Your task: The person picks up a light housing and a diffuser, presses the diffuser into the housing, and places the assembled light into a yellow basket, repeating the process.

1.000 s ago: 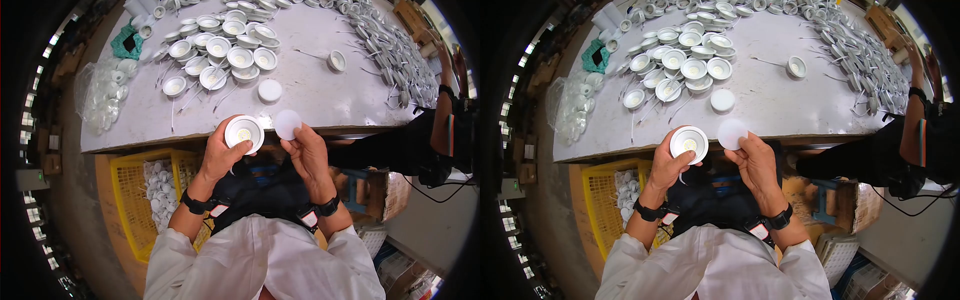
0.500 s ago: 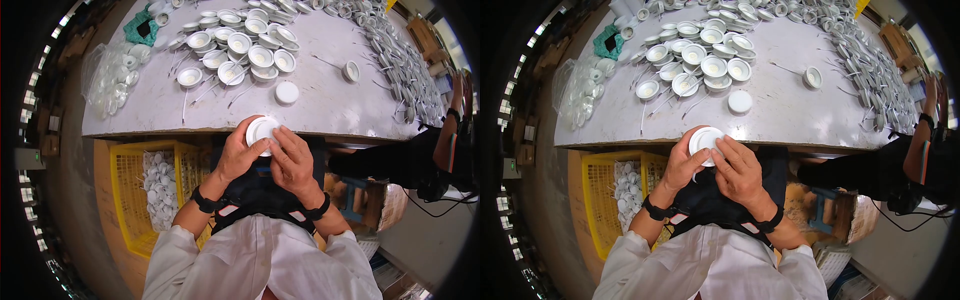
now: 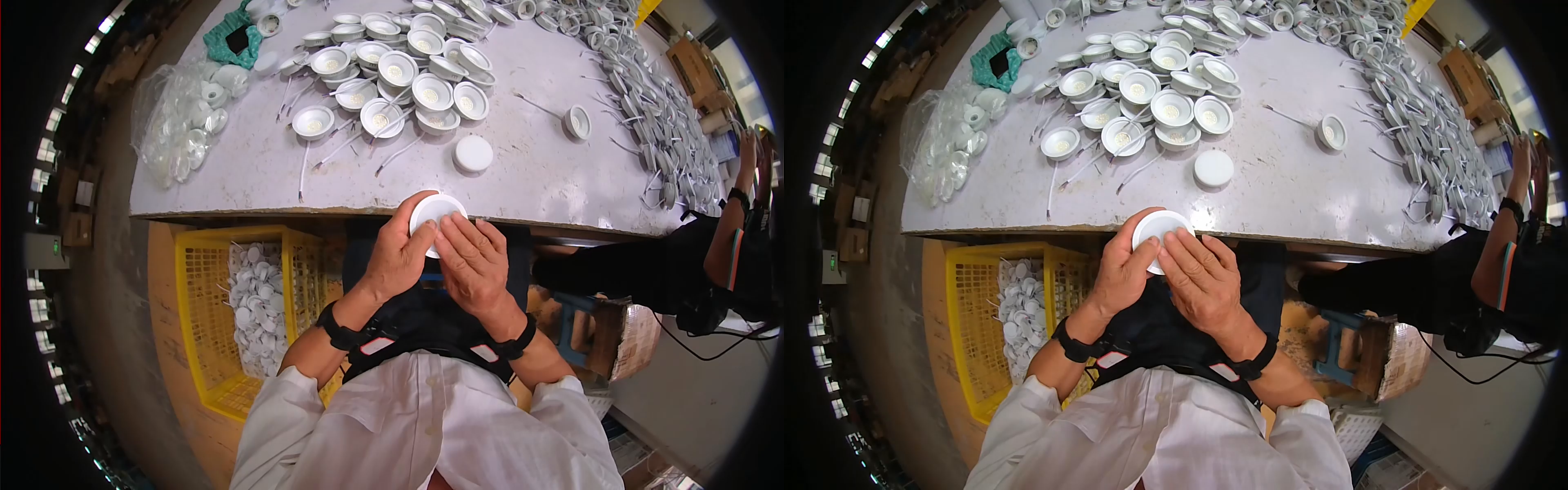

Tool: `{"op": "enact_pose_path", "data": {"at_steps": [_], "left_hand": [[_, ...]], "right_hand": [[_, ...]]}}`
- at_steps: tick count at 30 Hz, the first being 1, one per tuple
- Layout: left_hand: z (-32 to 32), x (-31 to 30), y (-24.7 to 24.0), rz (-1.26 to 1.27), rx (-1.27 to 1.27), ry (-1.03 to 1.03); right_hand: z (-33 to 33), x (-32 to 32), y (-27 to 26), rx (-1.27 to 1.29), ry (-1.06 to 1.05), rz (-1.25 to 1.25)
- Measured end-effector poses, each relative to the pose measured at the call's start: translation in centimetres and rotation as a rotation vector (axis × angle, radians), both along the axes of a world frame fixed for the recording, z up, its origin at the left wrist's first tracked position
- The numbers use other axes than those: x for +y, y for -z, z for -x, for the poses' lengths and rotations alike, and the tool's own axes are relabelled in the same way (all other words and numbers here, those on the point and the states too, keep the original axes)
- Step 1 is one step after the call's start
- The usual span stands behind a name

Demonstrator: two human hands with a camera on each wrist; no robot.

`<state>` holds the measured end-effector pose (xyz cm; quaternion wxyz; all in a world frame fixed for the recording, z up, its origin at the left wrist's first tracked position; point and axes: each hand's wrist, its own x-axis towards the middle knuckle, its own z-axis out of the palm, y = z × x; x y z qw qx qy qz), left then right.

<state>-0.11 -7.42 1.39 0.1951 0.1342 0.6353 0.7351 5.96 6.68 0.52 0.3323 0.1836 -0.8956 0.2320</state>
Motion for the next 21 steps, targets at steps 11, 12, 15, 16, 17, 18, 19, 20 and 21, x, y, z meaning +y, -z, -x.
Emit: {"op": "enact_pose_path", "data": {"at_steps": [11, 12, 15, 16, 17, 18, 19, 20, 21], "left_hand": [[1.6, -1.2, 1.1, 0.037, 0.072, -0.129], [1.9, -1.7, 0.9, 0.084, 0.055, -0.155], [2.5, -3.1, 0.3, 0.179, 0.109, -0.218], [2.7, -3.5, 0.3, 0.18, 0.108, -0.235], [2.8, -3.9, 0.3, 0.188, 0.089, -0.273], [3.0, -4.4, 0.3, 0.196, 0.071, -0.313], [3.0, -5.0, 0.4, 0.201, 0.068, -0.332], [3.1, -5.5, 0.8, 0.227, 0.09, -0.377], [3.2, -6.1, 1.2, 0.253, 0.112, -0.422]], "right_hand": [[2.1, 5.1, -0.1, -0.101, 0.26, 0.22], [3.3, 7.8, 0.7, -0.042, 0.369, 0.226], [7.8, 17.3, 4.3, 0.088, 0.679, 0.096], [9.2, 19.7, 5.0, 0.087, 0.662, 0.096], [10.7, 21.6, 5.6, -0.001, 0.76, 0.126], [11.8, 22.9, 6.0, -0.091, 0.856, 0.154], [12.7, 24.0, 6.1, -0.095, 0.836, 0.155], [13.7, 24.7, 5.9, -0.196, 0.865, 0.211], [14.7, 25.0, 6.2, -0.297, 0.892, 0.263]]}}
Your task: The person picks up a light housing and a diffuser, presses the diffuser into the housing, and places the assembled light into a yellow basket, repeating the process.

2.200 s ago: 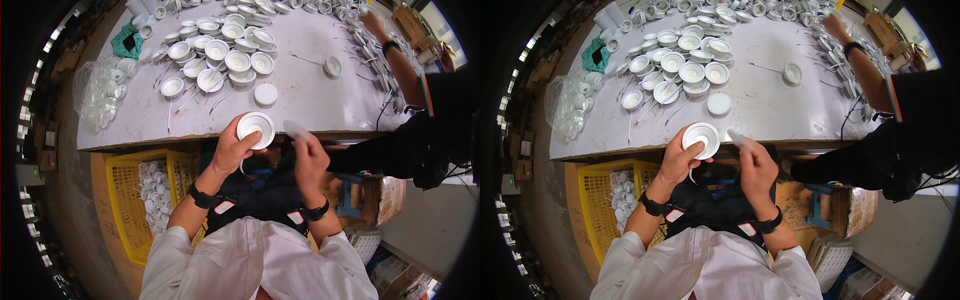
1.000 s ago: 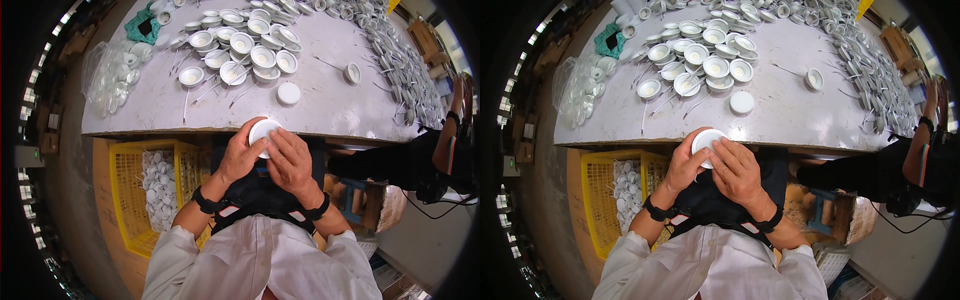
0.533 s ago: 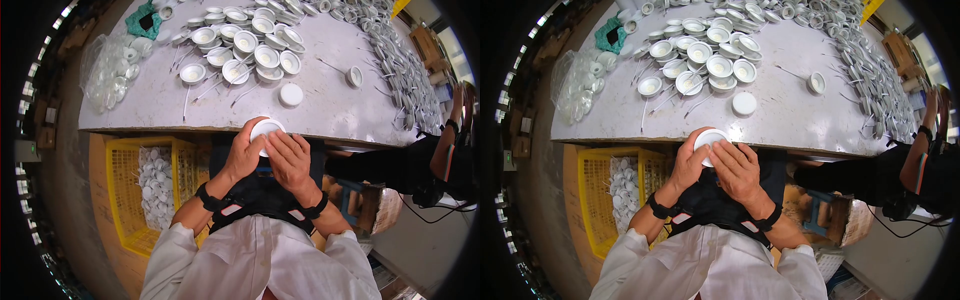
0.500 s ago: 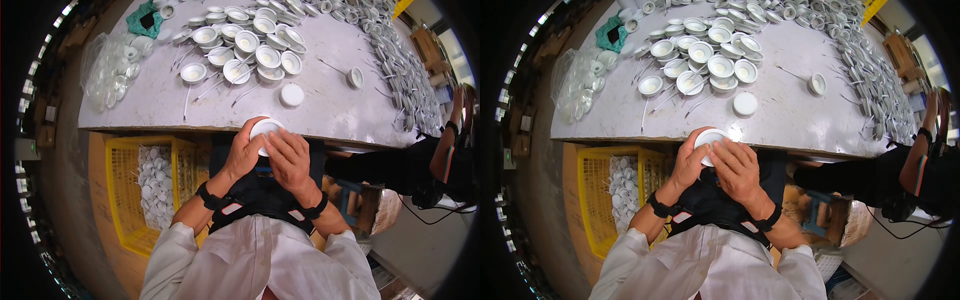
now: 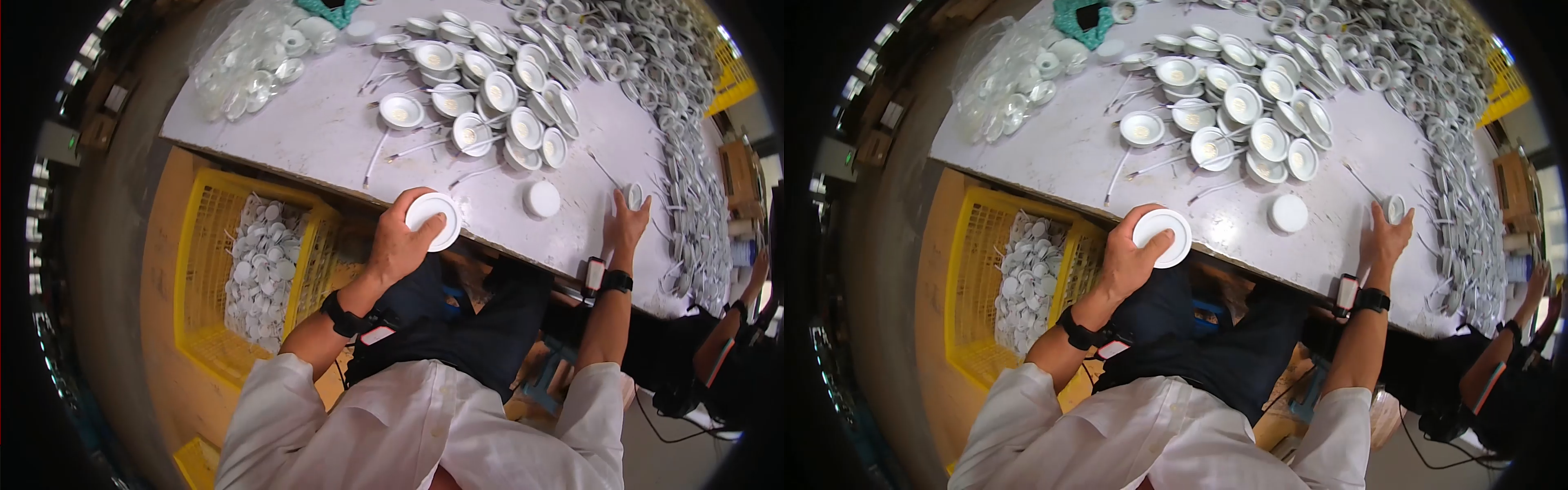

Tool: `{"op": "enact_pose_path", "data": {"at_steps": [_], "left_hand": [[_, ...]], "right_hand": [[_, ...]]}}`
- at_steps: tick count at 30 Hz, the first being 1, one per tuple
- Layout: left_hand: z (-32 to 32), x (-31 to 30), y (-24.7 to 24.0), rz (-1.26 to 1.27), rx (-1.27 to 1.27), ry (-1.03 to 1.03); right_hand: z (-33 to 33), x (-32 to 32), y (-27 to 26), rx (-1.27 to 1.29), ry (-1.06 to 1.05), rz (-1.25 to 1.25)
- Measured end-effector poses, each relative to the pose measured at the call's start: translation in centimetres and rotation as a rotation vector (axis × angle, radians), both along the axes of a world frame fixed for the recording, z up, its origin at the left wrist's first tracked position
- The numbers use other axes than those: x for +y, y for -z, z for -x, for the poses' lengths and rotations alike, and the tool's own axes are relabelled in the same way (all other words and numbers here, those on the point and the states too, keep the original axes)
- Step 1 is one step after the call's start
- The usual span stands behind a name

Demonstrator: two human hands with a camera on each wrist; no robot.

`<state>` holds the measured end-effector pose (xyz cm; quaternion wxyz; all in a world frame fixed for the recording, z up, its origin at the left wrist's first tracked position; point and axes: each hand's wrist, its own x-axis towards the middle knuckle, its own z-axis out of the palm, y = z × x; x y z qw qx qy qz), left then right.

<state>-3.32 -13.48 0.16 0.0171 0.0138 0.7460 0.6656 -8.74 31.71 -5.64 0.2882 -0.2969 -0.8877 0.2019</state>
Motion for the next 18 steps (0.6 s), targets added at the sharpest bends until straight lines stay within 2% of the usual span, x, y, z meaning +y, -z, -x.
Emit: {"op": "enact_pose_path", "data": {"at_steps": [3, 5, 7, 8, 10, 11, 13, 14, 15, 16, 17, 18], "left_hand": [[-0.3, -2.8, 1.5, 0.042, -0.082, -0.157], [-0.9, -6.2, 5.1, -0.065, -0.12, -0.236], [-2.1, -10.4, 5.3, -0.228, -0.367, -0.33], [-2.8, -13.5, 6.6, -0.121, -0.418, -0.337], [-3.9, -19.9, 11.3, 0.01, -0.385, -0.43], [-4.6, -22.8, 12.9, 0.032, -0.409, -0.498], [-6.0, -28.5, 16.0, 0.06, -0.501, -0.643], [-7.1, -32.4, 18.9, 0.05, -0.555, -0.72], [-8.3, -34.8, 19.8, 0.02, -0.59, -0.717], [-9.5, -36.8, 21.1, 0.146, -0.606, -0.808], [-10.9, -41.5, 25.0, 0.42, -0.491, -0.606], [-11.3, -41.3, 26.4, 0.837, -0.471, -0.9]], "right_hand": [[1.5, -1.4, -0.9, -0.097, 0.034, 0.002], [1.6, -1.1, -1.2, -0.142, 0.078, -0.006], [1.5, -0.3, -0.4, -0.098, 0.017, -0.002], [0.7, -0.7, -0.9, -0.1, 0.034, -0.004], [-1.2, -3.0, -2.3, 0.073, -0.02, 0.075], [-2.1, -3.4, -2.1, 0.071, -0.012, 0.073], [-4.5, -4.3, -1.5, 0.242, -0.003, 0.034], [-5.7, -5.4, -1.9, 0.243, 0.008, 0.033], [-7.0, -7.0, -2.6, 0.25, 0.0, 0.051], [-8.4, -8.3, -3.0, 0.255, -0.006, 0.068], [-9.6, -9.1, -2.9, 0.277, -0.061, 0.04], [-10.6, -10.0, -3.1, 0.282, -0.048, 0.036]]}}
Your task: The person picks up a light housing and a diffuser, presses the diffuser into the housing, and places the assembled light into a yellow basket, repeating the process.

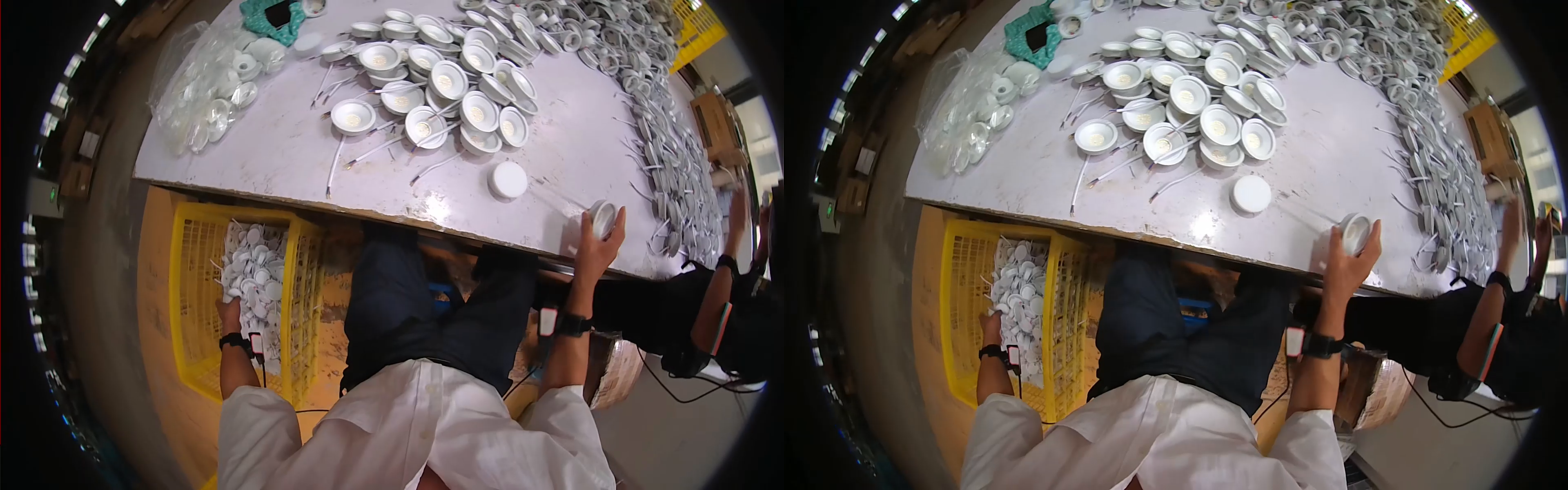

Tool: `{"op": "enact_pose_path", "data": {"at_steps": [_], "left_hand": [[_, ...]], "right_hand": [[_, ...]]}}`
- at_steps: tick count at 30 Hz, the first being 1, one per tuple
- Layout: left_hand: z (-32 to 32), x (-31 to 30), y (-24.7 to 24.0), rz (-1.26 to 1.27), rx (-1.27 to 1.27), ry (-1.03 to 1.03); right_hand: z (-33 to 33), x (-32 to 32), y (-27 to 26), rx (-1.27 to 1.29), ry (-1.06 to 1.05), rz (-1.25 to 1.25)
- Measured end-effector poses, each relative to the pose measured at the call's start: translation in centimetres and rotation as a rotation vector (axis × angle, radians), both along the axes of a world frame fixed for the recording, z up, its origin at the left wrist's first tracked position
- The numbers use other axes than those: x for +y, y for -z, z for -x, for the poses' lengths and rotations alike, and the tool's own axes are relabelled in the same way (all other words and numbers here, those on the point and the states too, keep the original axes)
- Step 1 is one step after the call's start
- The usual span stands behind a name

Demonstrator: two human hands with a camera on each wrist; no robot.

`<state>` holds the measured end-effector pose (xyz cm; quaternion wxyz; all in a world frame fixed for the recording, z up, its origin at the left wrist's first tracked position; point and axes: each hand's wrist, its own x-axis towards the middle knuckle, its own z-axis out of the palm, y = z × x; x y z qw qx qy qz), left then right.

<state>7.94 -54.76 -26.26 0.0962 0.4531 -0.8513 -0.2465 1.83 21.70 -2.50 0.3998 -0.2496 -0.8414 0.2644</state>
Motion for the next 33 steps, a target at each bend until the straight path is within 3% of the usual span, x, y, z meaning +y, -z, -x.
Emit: {"op": "enact_pose_path", "data": {"at_steps": [2, 3, 4, 5, 8, 11, 12, 14, 15, 17, 19, 20, 23, 24, 25, 26, 29, 33], "left_hand": [[1.2, 1.4, -0.2, 0.186, 0.039, 0.165], [2.2, 2.9, -0.7, -0.135, 0.163, 0.284], [3.9, 8.2, -4.4, -0.461, 0.282, 0.396], [5.3, 16.9, -12.2, -0.764, 0.303, 0.424], [6.5, 32.1, -23.6, -0.876, 0.309, 1.1], [7.1, 40.1, -28.1, -0.825, 0.212, 1.456], [7.4, 41.7, -28.2, -0.93, 0.082, 1.432], [7.9, 44.0, -26.6, -1.218, 0.137, 1.436], [8.0, 44.4, -26.1, -1.223, 0.143, 1.44], [8.0, 44.8, -25.5, -1.5, 0.096, 1.318], [8.1, 44.1, -25.3, -1.534, 0.081, 1.276], [8.1, 43.6, -25.1, -1.565, 0.061, 1.234], [7.6, 42.7, -24.2, -1.564, 0.098, 1.162], [7.5, 42.5, -24.2, -1.584, 0.056, 1.116], [7.4, 42.5, -24.1, -1.584, 0.064, 1.116], [7.2, 42.4, -23.9, -1.591, 0.061, 1.117], [6.7, 42.0, -23.3, -1.599, 0.075, 1.099], [6.4, 42.0, -23.3, -1.568, 0.12, 1.098]], "right_hand": [[-1.7, -2.2, -0.8, 0.008, -0.098, -0.064], [-2.4, -3.4, -1.4, -0.033, -0.114, -0.078], [-2.8, -4.7, -1.5, -0.033, -0.108, -0.079], [-3.2, -5.9, -1.7, -0.03, -0.233, -0.114], [-3.3, -9.3, -2.0, -0.039, -0.537, -0.257], [-2.9, -13.4, -2.7, -0.053, -0.78, -0.128], [-2.7, -14.3, -2.7, -0.045, -0.834, -0.096], [-2.7, -15.3, -3.0, -0.089, -0.94, -0.057], [-2.7, -15.6, -3.1, -0.129, -0.981, -0.018], [-2.7, -15.7, -3.8, -0.173, -1.018, 0.022], [-2.4, -15.4, -5.3, -0.29, -1.199, 0.376], [-1.8, -14.1, -5.0, -0.37, -1.187, 0.445], [2.8, -10.9, -1.9, -0.196, -0.478, 0.329], [4.2, -9.9, -1.9, -0.26, -0.372, 0.362], [5.5, -8.8, -0.9, -0.339, -0.305, 0.168], [6.2, -8.5, -1.3, -0.336, -0.31, 0.166], [7.0, -8.0, -1.5, -0.483, -0.304, 0.257], [6.8, -6.6, 0.8, -0.302, -0.294, 0.505]]}}
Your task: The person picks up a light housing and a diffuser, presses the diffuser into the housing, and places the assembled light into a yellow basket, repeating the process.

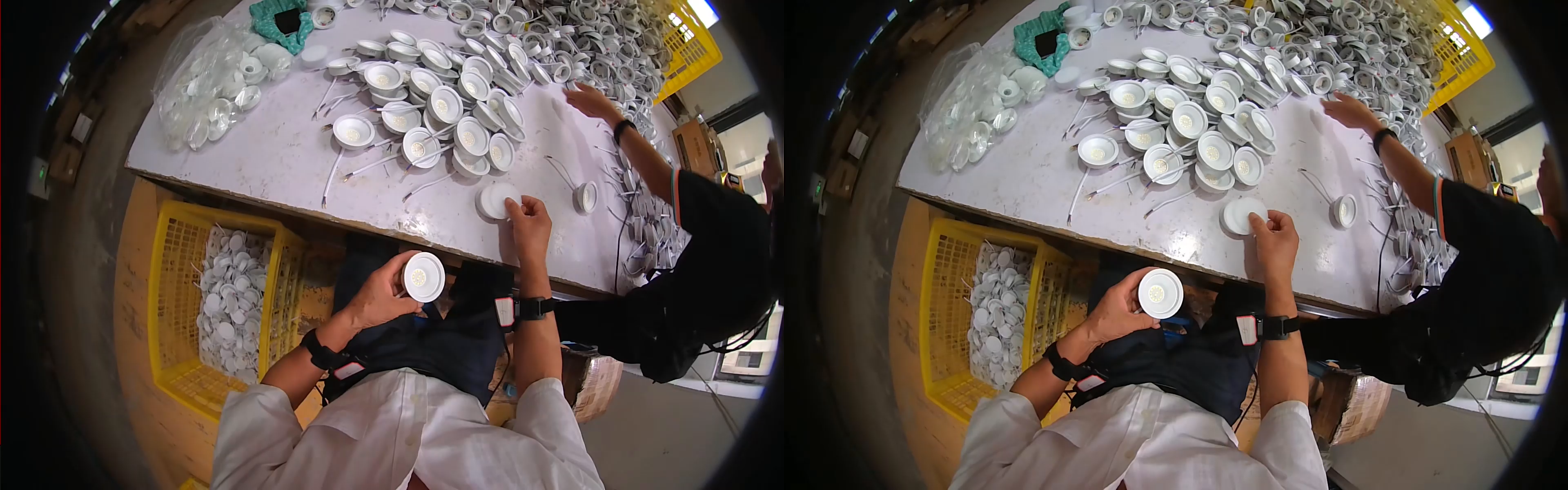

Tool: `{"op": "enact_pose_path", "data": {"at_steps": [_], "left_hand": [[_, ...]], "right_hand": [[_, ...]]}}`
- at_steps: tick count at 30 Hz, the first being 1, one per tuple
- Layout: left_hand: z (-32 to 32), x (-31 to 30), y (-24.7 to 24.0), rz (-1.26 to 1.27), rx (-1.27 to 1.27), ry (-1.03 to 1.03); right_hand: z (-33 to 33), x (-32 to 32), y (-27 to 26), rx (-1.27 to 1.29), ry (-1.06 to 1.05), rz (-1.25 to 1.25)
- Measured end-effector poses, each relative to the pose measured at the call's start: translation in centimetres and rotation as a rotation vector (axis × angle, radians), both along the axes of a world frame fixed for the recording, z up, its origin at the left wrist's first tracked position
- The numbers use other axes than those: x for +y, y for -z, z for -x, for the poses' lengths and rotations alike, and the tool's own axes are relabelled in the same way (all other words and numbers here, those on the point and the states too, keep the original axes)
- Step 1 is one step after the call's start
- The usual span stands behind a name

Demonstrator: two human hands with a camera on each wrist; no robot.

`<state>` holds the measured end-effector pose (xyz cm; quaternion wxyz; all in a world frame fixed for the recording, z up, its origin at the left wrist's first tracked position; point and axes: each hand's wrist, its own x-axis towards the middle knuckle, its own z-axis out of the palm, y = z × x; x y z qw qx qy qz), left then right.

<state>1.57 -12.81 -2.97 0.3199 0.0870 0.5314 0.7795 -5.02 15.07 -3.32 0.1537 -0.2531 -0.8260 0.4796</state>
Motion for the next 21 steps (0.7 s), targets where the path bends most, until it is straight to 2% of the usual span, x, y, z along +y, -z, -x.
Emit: {"op": "enact_pose_path", "data": {"at_steps": [4, 5, 7, 15, 19, 21], "left_hand": [[-0.1, 0.6, -0.4, 0.005, -0.018, 0.049], [-0.1, 0.8, -0.6, -0.005, -0.025, 0.049], [-0.2, 1.1, -0.8, -0.012, -0.028, 0.053], [-0.8, 2.2, -1.0, 0.0, -0.029, 0.034], [-1.0, 2.1, -1.7, -0.006, 0.021, -0.055], [-0.8, 2.4, -2.5, -0.021, 0.021, -0.084]], "right_hand": [[-0.7, 0.5, -0.2, 0.102, 0.053, 0.334], [-1.0, 0.6, -0.2, 0.104, 0.061, 0.336], [-1.4, 0.8, -0.3, 0.121, 0.049, 0.587], [-1.5, -0.1, -0.4, 0.151, -0.027, 0.51], [-2.9, 1.0, -1.0, 0.187, 0.086, 0.728], [-3.8, 0.7, -2.1, 0.268, 0.077, 1.054]]}}
